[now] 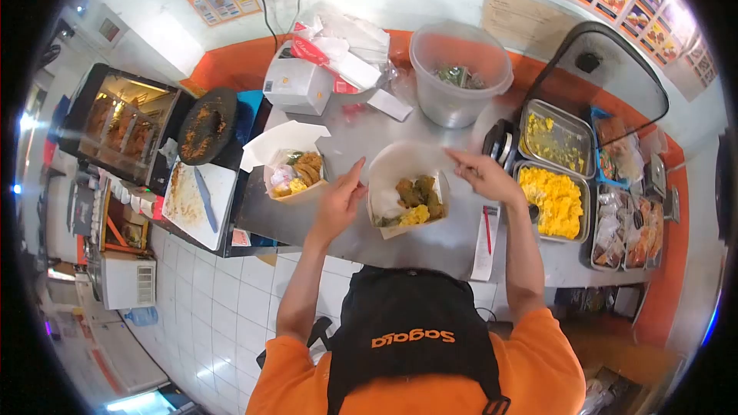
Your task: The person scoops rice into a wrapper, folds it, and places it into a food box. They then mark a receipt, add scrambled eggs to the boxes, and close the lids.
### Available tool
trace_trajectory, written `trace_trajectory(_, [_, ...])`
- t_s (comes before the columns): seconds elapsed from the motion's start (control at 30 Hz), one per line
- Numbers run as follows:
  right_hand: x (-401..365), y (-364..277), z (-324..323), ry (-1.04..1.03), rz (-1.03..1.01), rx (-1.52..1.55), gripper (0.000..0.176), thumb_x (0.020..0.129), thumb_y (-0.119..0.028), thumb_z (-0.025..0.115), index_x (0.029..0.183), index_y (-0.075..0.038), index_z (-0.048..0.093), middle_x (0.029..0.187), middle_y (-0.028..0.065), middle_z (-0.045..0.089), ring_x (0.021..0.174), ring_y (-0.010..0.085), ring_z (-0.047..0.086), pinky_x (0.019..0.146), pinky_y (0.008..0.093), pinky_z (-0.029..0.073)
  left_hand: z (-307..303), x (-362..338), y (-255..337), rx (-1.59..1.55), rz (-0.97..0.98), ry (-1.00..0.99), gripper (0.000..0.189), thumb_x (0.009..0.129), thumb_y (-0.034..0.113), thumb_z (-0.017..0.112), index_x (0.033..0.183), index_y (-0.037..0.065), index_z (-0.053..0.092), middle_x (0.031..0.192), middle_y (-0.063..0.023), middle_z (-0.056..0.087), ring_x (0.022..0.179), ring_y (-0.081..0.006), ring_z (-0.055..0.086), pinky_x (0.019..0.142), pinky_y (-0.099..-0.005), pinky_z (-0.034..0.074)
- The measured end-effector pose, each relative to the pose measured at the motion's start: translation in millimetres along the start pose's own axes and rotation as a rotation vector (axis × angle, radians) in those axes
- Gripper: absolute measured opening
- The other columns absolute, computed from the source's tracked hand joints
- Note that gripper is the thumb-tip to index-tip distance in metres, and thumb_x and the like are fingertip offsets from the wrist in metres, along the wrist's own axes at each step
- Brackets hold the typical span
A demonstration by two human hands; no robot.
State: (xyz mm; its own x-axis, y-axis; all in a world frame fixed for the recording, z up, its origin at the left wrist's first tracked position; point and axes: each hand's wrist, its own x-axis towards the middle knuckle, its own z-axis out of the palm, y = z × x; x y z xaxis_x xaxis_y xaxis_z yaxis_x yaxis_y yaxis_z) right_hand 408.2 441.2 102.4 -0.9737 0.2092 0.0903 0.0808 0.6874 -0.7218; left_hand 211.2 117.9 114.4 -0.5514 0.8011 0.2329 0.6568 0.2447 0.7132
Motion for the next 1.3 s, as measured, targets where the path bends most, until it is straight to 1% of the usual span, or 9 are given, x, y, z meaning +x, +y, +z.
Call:
trace_trajectory(0.17, [24.5,-24.2,-3.1,-0.279,0.127,0.405,0.067,0.097,-0.006,0.072,0.159,-0.016,0.049,0.095,0.0144,0.074,0.082,0.0187,0.068,0.078,0.0349,0.054,39.7,24.6,-11.5,-0.427,-0.059,0.048,0.042,0.104,0.005,0.063,0.145,0.005,0.058,0.109,-0.0082,0.073,0.086,-0.0131,0.066,0.078,-0.0323,0.054])
trace_trajectory(0.3, [46.1,-10.2,56.2,0.244,-0.004,0.229,0.040,0.095,-0.010,0.077,0.134,-0.007,0.069,0.082,0.0109,0.074,0.069,0.0154,0.066,0.068,0.0332,0.054,107.4,34.0,-64.4,-0.414,-0.293,0.358,0.031,0.104,0.008,0.064,0.134,0.003,0.063,0.101,-0.0077,0.070,0.081,-0.0104,0.061,0.076,-0.0293,0.052])
trace_trajectory(0.33, [50.3,-19.0,67.4,0.379,0.075,0.223,0.027,0.095,-0.011,0.077,0.121,-0.003,0.073,0.081,0.0108,0.074,0.069,0.0137,0.066,0.069,0.0318,0.053,83.6,42.0,-14.7,-0.253,-0.418,0.338,0.030,0.103,0.006,0.064,0.132,0.002,0.067,0.104,-0.0093,0.072,0.086,-0.0098,0.064,0.076,-0.0281,0.052])
trace_trajectory(0.47, [37.1,-14.3,64.9,0.475,0.264,0.534,0.024,0.091,-0.009,0.078,0.113,-0.001,0.077,0.114,0.0142,0.078,0.098,0.0201,0.073,0.087,0.0322,0.057,61.9,28.7,-12.2,-0.266,-0.202,0.325,0.033,0.099,0.004,0.065,0.132,0.002,0.070,0.114,-0.0147,0.075,0.091,-0.0129,0.067,0.077,-0.0296,0.054])
trace_trajectory(0.63, [-3.0,5.6,16.3,-0.053,0.091,0.539,0.039,0.080,-0.001,0.082,0.117,-0.012,0.082,0.140,0.0215,0.068,0.132,0.0281,0.064,0.111,0.0360,0.048,8.1,-8.3,-21.5,-0.217,-0.050,-0.114,0.036,0.091,-0.008,0.065,0.124,0.002,0.074,0.128,-0.0223,0.073,0.099,-0.0207,0.073,0.085,-0.0317,0.057])
trace_trajectory(0.73, [-19.0,8.6,25.3,-0.178,0.100,0.482,0.045,0.077,0.002,0.083,0.120,-0.013,0.081,0.140,0.0187,0.069,0.126,0.0236,0.067,0.108,0.0323,0.050,23.1,-25.0,-28.0,-0.315,-0.396,-0.317,0.052,0.089,-0.016,0.066,0.137,0.005,0.068,0.141,-0.0133,0.068,0.133,-0.0209,0.062,0.112,-0.0333,0.048])
trace_trajectory(0.83, [-19.6,10.5,33.7,-0.236,0.377,0.727,0.048,0.076,0.017,0.075,0.121,0.000,0.078,0.140,0.0174,0.068,0.138,0.0236,0.058,0.114,0.0323,0.047,31.5,-21.0,-35.8,-0.760,-0.335,-0.183,0.055,0.090,-0.012,0.068,0.143,0.005,0.063,0.138,-0.0151,0.069,0.133,-0.0232,0.063,0.114,-0.0358,0.050])
trace_trajectory(1.03, [-15.0,-0.3,18.3,-0.219,0.233,0.766,0.044,0.089,0.012,0.073,0.132,0.001,0.068,0.128,0.0103,0.072,0.125,0.0195,0.066,0.108,0.0335,0.053,-3.7,-6.4,-28.6,-0.737,-0.519,-0.421,0.063,0.091,-0.016,0.064,0.151,0.003,0.053,0.148,-0.0129,0.062,0.135,-0.0236,0.061,0.114,-0.0381,0.051])
trace_trajectory(1.3, [-22.5,-2.3,24.3,-0.259,0.032,0.354,0.038,0.092,0.001,0.073,0.129,-0.006,0.065,0.135,0.0126,0.068,0.129,0.0322,0.066,0.108,0.0393,0.054,22.1,-28.5,-49.0,-0.635,-0.597,-0.306,0.048,0.084,-0.006,0.078,0.131,0.002,0.073,0.127,-0.0159,0.075,0.120,-0.0240,0.070,0.104,-0.0370,0.057])
